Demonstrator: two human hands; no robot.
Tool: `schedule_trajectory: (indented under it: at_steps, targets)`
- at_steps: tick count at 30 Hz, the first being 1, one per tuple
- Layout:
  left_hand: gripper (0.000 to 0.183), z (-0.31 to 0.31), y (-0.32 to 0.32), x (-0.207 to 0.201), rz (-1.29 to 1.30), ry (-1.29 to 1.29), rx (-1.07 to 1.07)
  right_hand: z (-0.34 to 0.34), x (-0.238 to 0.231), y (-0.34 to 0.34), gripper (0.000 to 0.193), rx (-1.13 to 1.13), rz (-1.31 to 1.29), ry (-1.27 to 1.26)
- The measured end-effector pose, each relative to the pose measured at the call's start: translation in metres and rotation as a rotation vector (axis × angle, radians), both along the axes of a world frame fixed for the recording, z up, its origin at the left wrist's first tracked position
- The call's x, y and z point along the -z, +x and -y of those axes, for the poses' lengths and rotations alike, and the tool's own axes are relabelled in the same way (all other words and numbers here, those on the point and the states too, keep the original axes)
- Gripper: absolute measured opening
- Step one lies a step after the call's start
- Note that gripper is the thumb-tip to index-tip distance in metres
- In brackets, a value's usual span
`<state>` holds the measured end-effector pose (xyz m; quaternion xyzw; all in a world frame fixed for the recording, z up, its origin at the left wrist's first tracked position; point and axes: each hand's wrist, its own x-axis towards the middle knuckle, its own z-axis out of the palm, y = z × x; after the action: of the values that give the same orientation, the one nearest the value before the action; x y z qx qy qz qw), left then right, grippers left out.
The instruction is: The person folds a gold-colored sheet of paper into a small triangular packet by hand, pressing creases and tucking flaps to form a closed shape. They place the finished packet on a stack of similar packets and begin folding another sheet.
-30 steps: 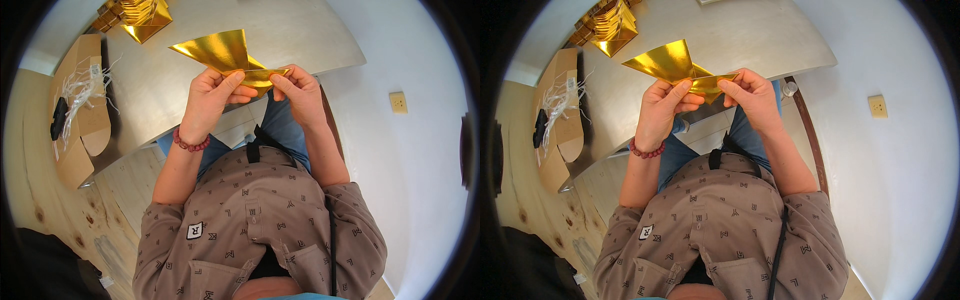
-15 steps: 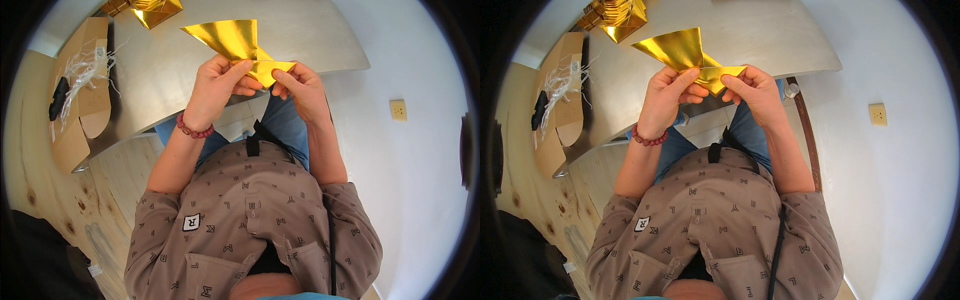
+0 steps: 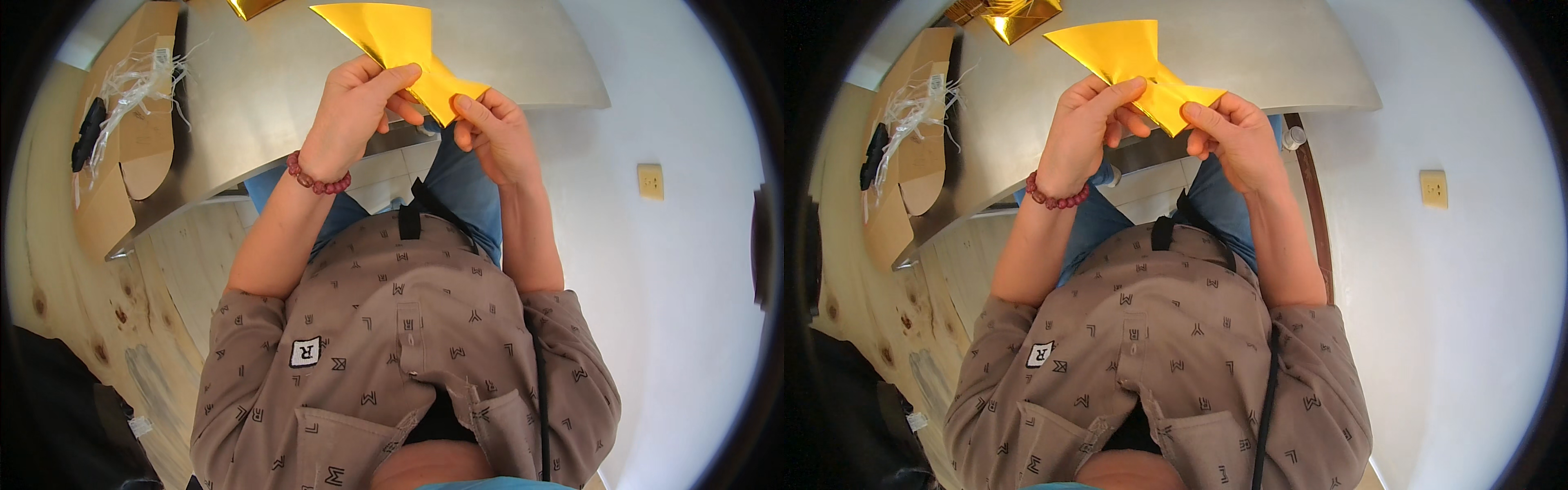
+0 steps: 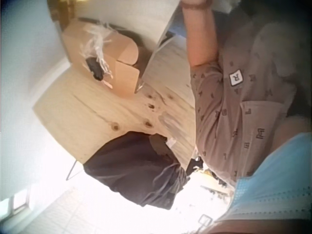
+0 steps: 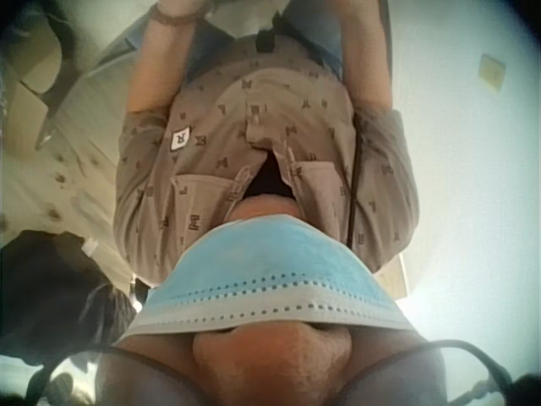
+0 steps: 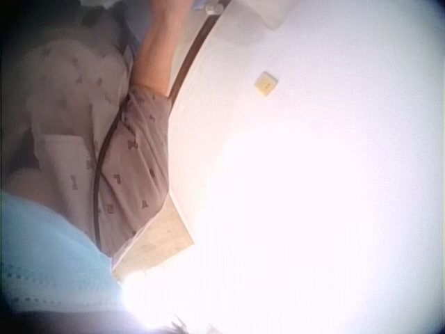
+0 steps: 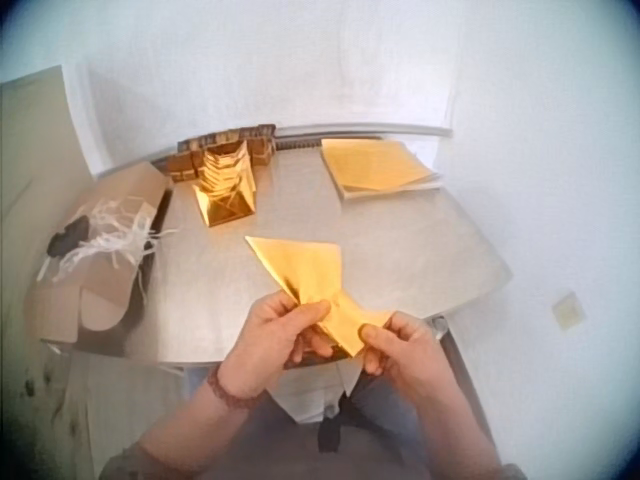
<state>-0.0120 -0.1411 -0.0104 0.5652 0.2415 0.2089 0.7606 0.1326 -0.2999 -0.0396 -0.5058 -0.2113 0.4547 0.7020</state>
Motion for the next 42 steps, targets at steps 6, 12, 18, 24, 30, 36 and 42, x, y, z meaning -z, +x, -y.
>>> schedule_trajectory:
  at_steps: [6,12,18,24,30,36,42]
  targets:
    - [0.019,0.0,0.0,0.002,0.014,-0.015,-0.026,-0.001,-0.001,-0.004,0.019,-0.008,-0.104,0.04]
    - [0.021,-0.005,-0.001,0.005,0.027,0.002,-0.017,-0.003,0.001,-0.006,0.022,-0.054,-0.039,0.034]
    - [0.026,0.001,0.002,0.005,0.037,0.055,-0.042,-0.002,0.0,-0.002,0.025,-0.087,-0.095,0.011]
    - [0.024,0.004,0.002,0.004,0.041,0.057,-0.057,-0.003,0.0,-0.008,0.023,-0.084,-0.023,0.002]
    - [0.024,-0.004,0.002,0.005,0.046,0.015,-0.018,-0.002,-0.001,0.003,0.023,-0.183,-0.045,0.051]
    - [0.023,0.004,0.002,0.005,0.007,0.098,-0.068,-0.003,0.0,-0.006,0.021,-0.109,0.108,-0.003]
    - [0.025,-0.002,-0.004,0.005,-0.019,0.028,-0.052,-0.003,-0.014,-0.007,0.015,-0.058,0.188,-0.008]
